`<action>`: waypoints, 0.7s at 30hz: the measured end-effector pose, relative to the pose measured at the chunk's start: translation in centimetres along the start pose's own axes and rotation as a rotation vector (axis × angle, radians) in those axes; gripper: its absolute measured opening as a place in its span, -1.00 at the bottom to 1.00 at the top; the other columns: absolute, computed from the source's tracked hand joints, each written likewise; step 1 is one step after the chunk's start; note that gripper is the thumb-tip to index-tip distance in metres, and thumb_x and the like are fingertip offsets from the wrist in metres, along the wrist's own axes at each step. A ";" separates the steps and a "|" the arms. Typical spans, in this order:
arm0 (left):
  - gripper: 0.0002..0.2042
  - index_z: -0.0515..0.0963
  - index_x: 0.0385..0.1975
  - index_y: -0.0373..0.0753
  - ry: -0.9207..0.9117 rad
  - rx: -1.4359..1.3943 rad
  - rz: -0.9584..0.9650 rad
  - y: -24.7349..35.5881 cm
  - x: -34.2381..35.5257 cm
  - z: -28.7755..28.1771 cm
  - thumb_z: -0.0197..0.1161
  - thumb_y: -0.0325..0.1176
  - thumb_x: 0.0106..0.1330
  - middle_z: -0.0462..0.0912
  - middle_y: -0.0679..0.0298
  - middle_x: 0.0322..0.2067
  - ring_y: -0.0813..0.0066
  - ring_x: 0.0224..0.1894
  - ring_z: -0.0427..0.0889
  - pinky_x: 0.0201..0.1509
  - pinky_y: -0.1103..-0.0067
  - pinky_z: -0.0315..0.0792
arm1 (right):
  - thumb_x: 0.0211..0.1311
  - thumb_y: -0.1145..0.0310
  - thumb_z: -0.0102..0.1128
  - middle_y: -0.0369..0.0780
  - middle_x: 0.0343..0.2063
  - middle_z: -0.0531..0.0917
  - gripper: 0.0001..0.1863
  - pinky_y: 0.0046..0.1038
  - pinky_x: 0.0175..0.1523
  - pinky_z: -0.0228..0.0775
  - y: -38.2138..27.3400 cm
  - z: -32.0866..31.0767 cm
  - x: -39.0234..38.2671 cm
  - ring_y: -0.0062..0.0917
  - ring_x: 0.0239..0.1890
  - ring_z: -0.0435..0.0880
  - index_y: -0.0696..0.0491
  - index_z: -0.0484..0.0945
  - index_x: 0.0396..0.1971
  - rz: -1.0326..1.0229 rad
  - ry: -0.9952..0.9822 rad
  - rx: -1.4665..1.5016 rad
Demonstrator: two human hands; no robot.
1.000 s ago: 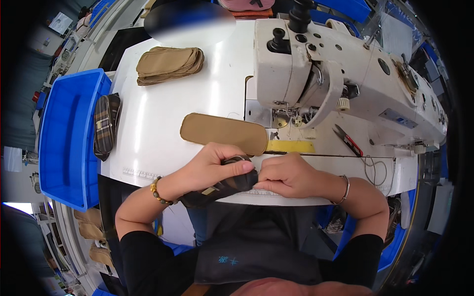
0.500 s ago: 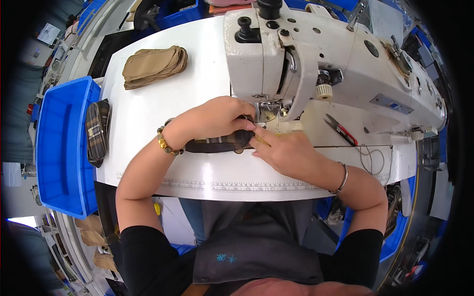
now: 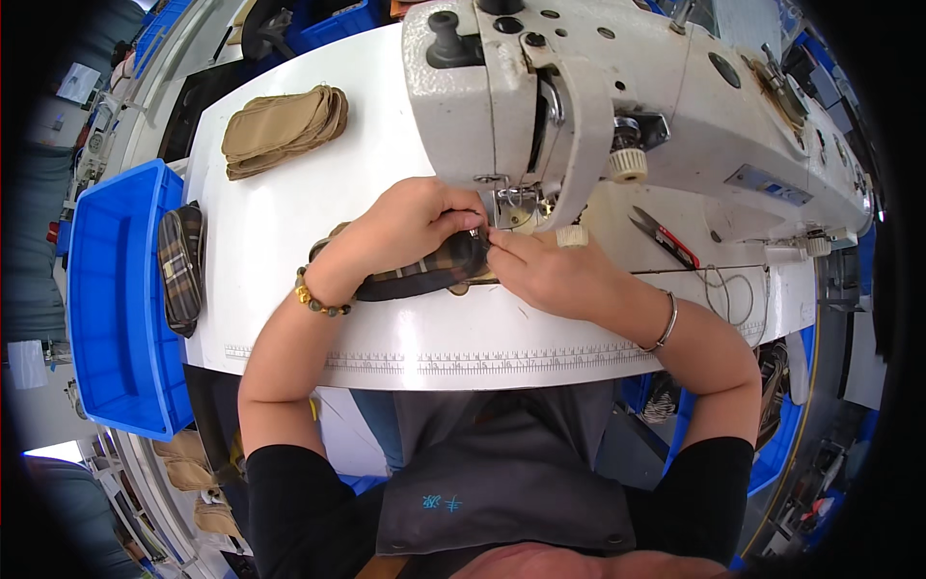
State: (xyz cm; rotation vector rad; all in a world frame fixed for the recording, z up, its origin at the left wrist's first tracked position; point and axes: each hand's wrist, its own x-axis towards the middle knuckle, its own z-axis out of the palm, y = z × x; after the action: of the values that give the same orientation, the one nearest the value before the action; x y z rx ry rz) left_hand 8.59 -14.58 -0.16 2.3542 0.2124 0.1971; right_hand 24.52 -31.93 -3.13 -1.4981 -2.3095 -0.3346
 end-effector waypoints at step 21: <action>-0.93 0.70 -0.42 -0.16 0.139 0.252 -0.051 1.1 0.1 1.2 0.34 -0.38 0.12 0.65 0.11 -0.57 0.06 -0.47 0.63 -0.34 0.32 0.50 | -0.10 0.44 0.26 -0.33 -0.68 0.47 -0.72 -0.55 -0.60 0.27 -2.1 -0.4 -0.1 -0.63 -0.67 0.48 0.27 0.65 -0.34 -0.129 0.104 -0.120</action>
State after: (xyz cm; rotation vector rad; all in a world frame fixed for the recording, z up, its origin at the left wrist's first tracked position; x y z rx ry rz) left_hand 9.07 -16.13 -0.28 2.5828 0.3845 0.3265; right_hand 22.77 -33.04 -2.82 -1.3533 -2.3441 -0.5815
